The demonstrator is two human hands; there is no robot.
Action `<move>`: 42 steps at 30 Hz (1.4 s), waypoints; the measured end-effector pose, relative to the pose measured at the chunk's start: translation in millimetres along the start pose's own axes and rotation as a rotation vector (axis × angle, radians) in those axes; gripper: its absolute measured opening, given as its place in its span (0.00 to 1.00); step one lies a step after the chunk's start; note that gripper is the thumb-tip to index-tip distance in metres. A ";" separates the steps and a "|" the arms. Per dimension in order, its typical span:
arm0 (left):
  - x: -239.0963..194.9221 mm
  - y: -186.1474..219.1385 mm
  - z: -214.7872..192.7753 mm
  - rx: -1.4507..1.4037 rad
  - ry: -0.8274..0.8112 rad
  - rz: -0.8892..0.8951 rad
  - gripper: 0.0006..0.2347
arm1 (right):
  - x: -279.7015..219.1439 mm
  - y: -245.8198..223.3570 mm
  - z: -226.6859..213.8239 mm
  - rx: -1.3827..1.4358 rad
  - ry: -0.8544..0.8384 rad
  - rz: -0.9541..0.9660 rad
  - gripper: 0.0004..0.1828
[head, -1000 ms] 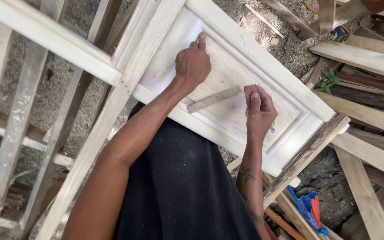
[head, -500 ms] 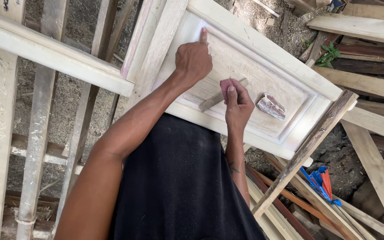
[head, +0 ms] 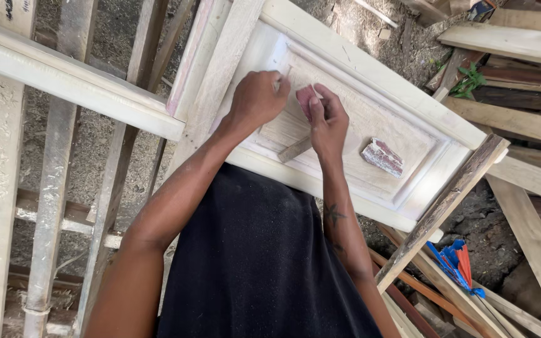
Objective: The person sands a white wooden door panel with a sanding block, moving across the flat surface and along the raised edges. The person repositions the door on the workbench and continues sanding different sections.
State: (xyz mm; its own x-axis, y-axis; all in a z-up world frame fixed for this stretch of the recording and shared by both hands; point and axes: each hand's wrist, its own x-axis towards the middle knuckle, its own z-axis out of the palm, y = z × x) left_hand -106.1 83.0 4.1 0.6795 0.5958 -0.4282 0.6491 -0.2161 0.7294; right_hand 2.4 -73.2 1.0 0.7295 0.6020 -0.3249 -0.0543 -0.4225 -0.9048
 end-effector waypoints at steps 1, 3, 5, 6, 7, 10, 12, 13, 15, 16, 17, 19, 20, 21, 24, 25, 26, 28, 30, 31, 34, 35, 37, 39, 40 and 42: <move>0.7 3.8 -5.9 -0.197 -0.037 -0.101 0.15 | 7.7 1.7 10.4 0.025 -0.022 -0.008 0.15; -0.7 10.0 -10.8 -0.474 -0.039 -0.203 0.14 | 13.4 -0.4 27.9 0.121 -0.057 -0.024 0.14; 3.2 12.6 -11.6 -0.628 0.029 -0.195 0.11 | 22.5 -11.5 43.7 0.268 -0.080 -0.042 0.12; 10.2 11.9 -12.6 -0.658 0.081 -0.205 0.11 | 26.7 -19.1 45.6 0.015 -0.044 -0.225 0.13; 12.2 11.2 -9.1 -0.693 0.125 -0.228 0.10 | 22.7 -25.4 41.2 -0.248 -0.010 -0.388 0.15; 19.7 10.0 1.1 -0.712 0.192 -0.250 0.09 | 23.7 -39.6 32.0 -0.584 0.014 -0.559 0.17; 23.2 11.6 4.4 -0.704 0.239 -0.236 0.09 | 32.1 -44.4 27.5 -0.603 -0.016 -0.562 0.19; 24.5 13.3 6.4 -0.703 0.265 -0.219 0.08 | 37.1 -45.1 24.5 -0.588 -0.034 -0.555 0.19; 28.3 17.0 8.3 -0.671 0.345 -0.180 0.08 | 45.9 -45.7 21.2 -0.583 -0.072 -0.579 0.22; 31.1 18.7 7.8 -0.641 0.398 -0.156 0.08 | 47.6 -46.1 19.0 -0.592 -0.091 -0.610 0.23; 32.6 20.5 6.8 -0.609 0.447 -0.132 0.08 | 48.4 -45.7 18.3 -0.603 -0.109 -0.637 0.25; 32.5 23.6 2.8 -0.442 0.488 -0.075 0.07 | 51.6 -41.6 23.9 -0.656 -0.062 -0.668 0.24; 32.5 25.2 -0.2 -0.360 0.504 -0.044 0.07 | 54.2 -38.2 27.9 -0.686 -0.039 -0.682 0.24; 30.7 27.4 -3.3 -0.344 0.491 -0.062 0.07 | 55.9 -34.7 31.1 -0.662 -0.040 -0.662 0.25; 28.4 34.8 -15.8 -0.292 0.442 -0.132 0.08 | 57.5 -26.9 45.1 -0.586 -0.035 -0.600 0.27; 29.4 37.6 -19.2 -0.274 0.423 -0.163 0.08 | 57.1 -26.0 50.2 -0.559 -0.028 -0.582 0.27; 29.8 40.7 -22.0 -0.256 0.405 -0.193 0.09 | 56.5 -26.0 52.4 -0.531 -0.021 -0.564 0.26; 33.1 46.1 -26.0 -0.304 0.275 -0.304 0.09 | 58.9 -27.9 50.6 -0.528 0.012 -0.591 0.24; 35.5 47.0 -24.4 -0.330 0.238 -0.298 0.09 | 58.6 -30.8 48.5 -0.557 0.047 -0.596 0.21; 36.3 46.3 -22.3 -0.330 0.257 -0.233 0.09 | 57.5 -32.6 47.6 -0.589 0.070 -0.581 0.21; 33.6 43.7 -17.5 -0.255 0.315 -0.144 0.10 | 59.7 -34.2 55.3 -0.600 0.099 -0.562 0.19; 32.7 43.5 -16.8 -0.218 0.340 -0.133 0.11 | 60.8 -34.2 58.3 -0.588 0.098 -0.564 0.19; 36.5 41.5 -20.8 -0.196 0.342 -0.169 0.10 | 61.5 -34.8 64.0 -0.547 0.077 -0.558 0.20; 40.9 43.6 -22.2 -0.215 0.304 -0.165 0.08 | 63.1 -34.7 61.2 -0.540 0.069 -0.549 0.20; 39.5 46.5 -22.1 -0.245 0.270 -0.146 0.07 | 63.2 -34.7 55.3 -0.550 0.066 -0.546 0.19; 41.6 47.7 -22.6 -0.257 0.228 -0.132 0.06 | 63.8 -34.9 53.3 -0.562 0.054 -0.545 0.19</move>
State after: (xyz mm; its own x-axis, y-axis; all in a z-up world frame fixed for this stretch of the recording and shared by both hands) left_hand -54.5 115.0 33.1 0.4833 0.7691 -0.4182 0.5992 0.0576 0.7985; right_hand 14.5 16.2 -2.9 0.5871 0.7952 0.1517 0.6636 -0.3654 -0.6528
